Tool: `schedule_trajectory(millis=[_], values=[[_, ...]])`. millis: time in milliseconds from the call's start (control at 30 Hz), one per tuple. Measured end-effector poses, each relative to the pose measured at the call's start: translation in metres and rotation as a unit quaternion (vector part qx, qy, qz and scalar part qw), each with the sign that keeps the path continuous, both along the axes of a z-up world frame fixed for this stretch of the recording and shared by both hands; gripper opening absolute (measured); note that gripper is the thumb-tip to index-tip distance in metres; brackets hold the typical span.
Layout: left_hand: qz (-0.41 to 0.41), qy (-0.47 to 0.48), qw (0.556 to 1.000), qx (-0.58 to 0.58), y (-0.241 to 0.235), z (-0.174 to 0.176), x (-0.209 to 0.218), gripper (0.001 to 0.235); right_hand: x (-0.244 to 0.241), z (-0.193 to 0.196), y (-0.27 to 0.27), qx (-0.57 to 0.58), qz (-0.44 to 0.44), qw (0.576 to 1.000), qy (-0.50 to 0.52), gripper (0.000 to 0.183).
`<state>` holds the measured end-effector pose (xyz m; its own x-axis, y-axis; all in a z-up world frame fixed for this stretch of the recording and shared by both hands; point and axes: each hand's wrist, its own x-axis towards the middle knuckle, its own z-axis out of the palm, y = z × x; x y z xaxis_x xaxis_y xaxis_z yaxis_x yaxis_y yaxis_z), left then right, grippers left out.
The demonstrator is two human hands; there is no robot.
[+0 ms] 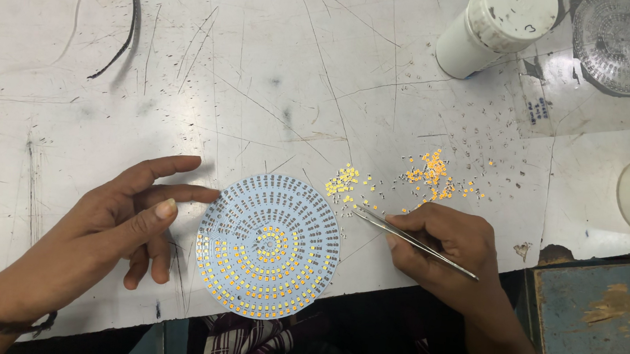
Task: The person uses tweezers to pick up small yellow LED components from a pile on the table and places them one by one into empty slots on a circular LED board. The person continues this repetitive placement throughout the clip.
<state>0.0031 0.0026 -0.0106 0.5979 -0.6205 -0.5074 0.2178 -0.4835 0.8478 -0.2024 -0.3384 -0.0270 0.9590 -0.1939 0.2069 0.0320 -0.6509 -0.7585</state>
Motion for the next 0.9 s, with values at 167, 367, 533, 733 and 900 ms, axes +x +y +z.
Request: schedule_trajectory(millis=[167,367,533,733,900], values=[[-0.002,-0.003,1.000,-0.008,-0.003,0.004,0.000,0.067,-0.004,-0.002,-0.002,0.025,-0.009,1.000,0.012,0.018],[-0.021,-0.006,0.999,-0.045,0.000,0.007,-0.002,0.066,-0.002,0.001,-0.011,0.092,0.128,0.985,0.065,0.017],[-0.032,-0.007,0.998,-0.058,-0.002,0.011,-0.004,0.066,0.011,0.001,-0.016,0.074,0.230,0.968,0.074,0.016],[-0.029,-0.013,0.998,-0.050,-0.003,0.010,-0.004,0.068,0.013,-0.001,-0.013,0.053,0.237,0.969,0.053,0.014],[-0.027,-0.018,0.999,-0.041,-0.004,0.010,-0.003,0.069,0.012,-0.002,-0.013,0.045,0.224,0.971,0.065,0.015]])
